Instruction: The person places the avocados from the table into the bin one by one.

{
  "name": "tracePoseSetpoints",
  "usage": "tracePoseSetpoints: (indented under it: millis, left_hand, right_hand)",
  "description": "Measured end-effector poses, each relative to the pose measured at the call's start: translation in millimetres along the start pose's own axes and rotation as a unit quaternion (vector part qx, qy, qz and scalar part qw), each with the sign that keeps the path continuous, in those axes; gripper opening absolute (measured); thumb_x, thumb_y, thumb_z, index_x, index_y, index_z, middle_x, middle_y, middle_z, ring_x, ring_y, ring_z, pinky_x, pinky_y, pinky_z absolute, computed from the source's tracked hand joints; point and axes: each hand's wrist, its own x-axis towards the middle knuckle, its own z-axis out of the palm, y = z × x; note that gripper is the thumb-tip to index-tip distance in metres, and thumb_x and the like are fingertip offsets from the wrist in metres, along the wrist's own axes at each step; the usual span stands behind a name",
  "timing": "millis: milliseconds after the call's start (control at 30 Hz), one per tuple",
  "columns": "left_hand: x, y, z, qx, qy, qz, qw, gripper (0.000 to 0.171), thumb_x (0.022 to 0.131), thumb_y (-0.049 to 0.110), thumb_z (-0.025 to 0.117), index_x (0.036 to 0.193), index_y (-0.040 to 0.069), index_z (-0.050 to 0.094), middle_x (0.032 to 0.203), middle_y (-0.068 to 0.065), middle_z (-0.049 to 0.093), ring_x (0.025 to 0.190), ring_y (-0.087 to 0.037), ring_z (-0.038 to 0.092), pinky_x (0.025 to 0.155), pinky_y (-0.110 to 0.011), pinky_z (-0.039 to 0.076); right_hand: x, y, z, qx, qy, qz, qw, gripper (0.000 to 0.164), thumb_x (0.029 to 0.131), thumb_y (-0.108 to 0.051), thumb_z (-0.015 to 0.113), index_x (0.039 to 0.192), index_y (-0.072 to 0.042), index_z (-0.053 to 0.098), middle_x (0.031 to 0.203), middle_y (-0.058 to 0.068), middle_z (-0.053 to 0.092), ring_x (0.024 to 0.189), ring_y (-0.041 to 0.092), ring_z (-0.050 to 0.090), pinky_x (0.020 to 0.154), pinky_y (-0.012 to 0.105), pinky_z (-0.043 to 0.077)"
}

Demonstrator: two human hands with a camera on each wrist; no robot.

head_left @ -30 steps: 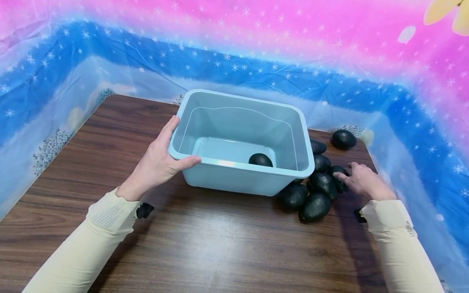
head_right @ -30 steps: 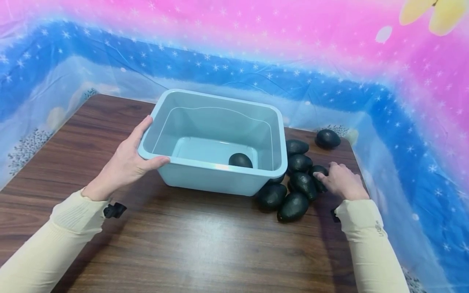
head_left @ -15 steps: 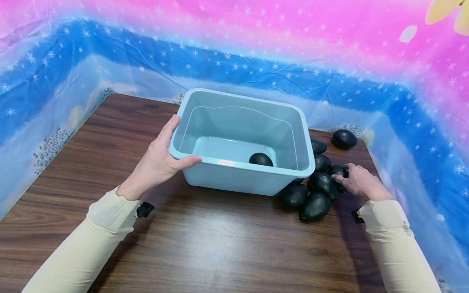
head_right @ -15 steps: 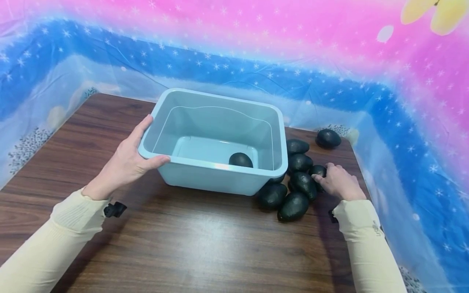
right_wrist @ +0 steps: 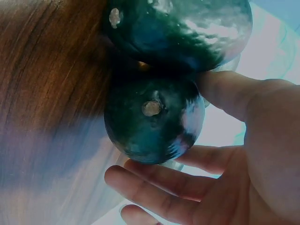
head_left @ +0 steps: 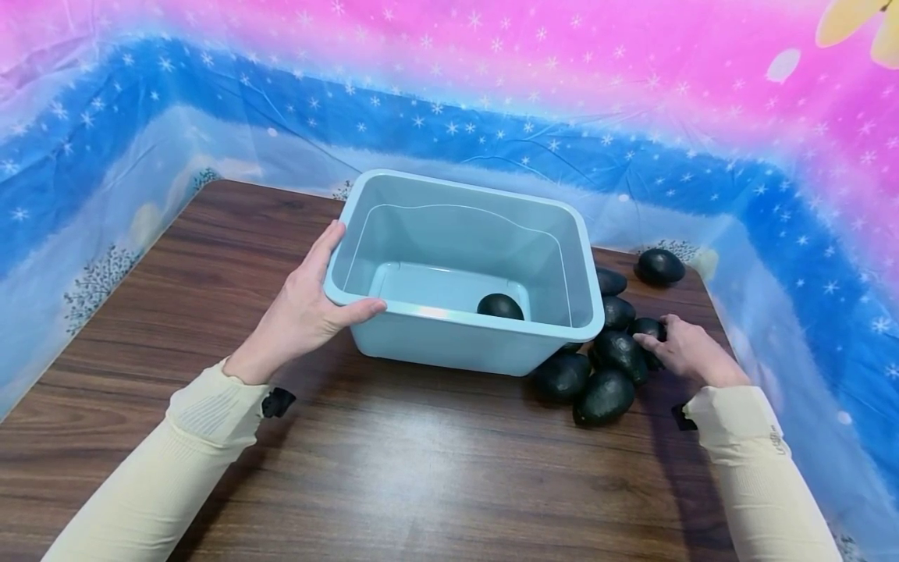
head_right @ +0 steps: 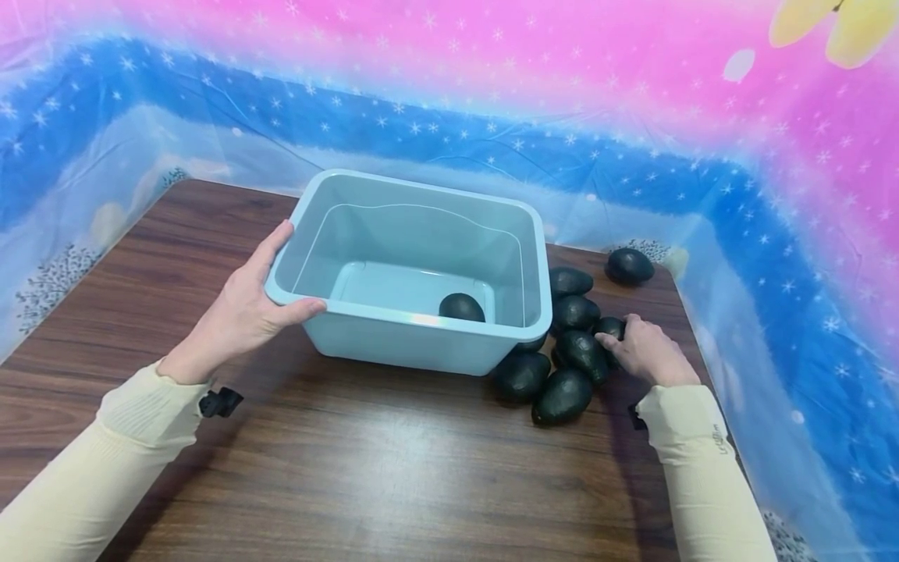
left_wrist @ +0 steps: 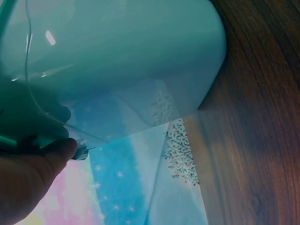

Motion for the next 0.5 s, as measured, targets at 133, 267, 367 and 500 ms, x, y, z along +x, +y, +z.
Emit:
tracePoseSetpoints:
  millis: [133,267,367,500]
  left_hand:
    - [0.0,-0.2,0.2,-0.001,0.001,0.002,1.0,0.106,0.077,0.047,0.08,0.157,0.025,0.014,0.16,0.007,0.013,0.139,-0.022,0.029,0.105,-0.051,0.032]
    - [-0.1,-0.6,0.2,-0.005,0.002,0.004,1.0,0.105,0.077,0.046,0.08,0.157,0.026,0.014,0.16,0.008,0.013,0.138,-0.022,0.031,0.104,-0.05,0.033]
    - [-0.1,-0.8,0.3,-0.007,0.002,0.005,1.0,0.104,0.077,0.045,0.08,0.157,0.026,0.015,0.159,0.008,0.013,0.137,-0.022,0.032,0.103,-0.05,0.034]
    - [-0.1,-1.1,0.2,-0.007,0.003,0.007,1.0,0.104,0.078,0.045,0.08,0.157,0.027,0.015,0.159,0.008,0.013,0.137,-0.021,0.031,0.104,-0.05,0.034]
  right_hand:
    - [0.6,0.5,2.0,0.002,0.004,-0.002,1.0,0.084,0.1,-0.052,0.042,0.138,0.022,0.027,0.122,0.045,0.046,0.108,0.054,0.052,0.085,0.059,0.044]
    - [0.9,1.0,2.4,0.0,0.007,-0.01,1.0,0.082,0.101,-0.048,0.044,0.138,0.022,0.027,0.122,0.046,0.045,0.109,0.055,0.051,0.087,0.06,0.043]
    - [0.6,1.0,2.5,0.001,0.008,-0.012,1.0,0.081,0.101,-0.047,0.045,0.138,0.023,0.027,0.123,0.046,0.045,0.11,0.055,0.05,0.088,0.06,0.042]
    - [0.8,1.1,3.4,0.002,0.013,-0.012,1.0,0.079,0.101,-0.045,0.047,0.139,0.022,0.027,0.124,0.045,0.044,0.111,0.054,0.05,0.088,0.06,0.042]
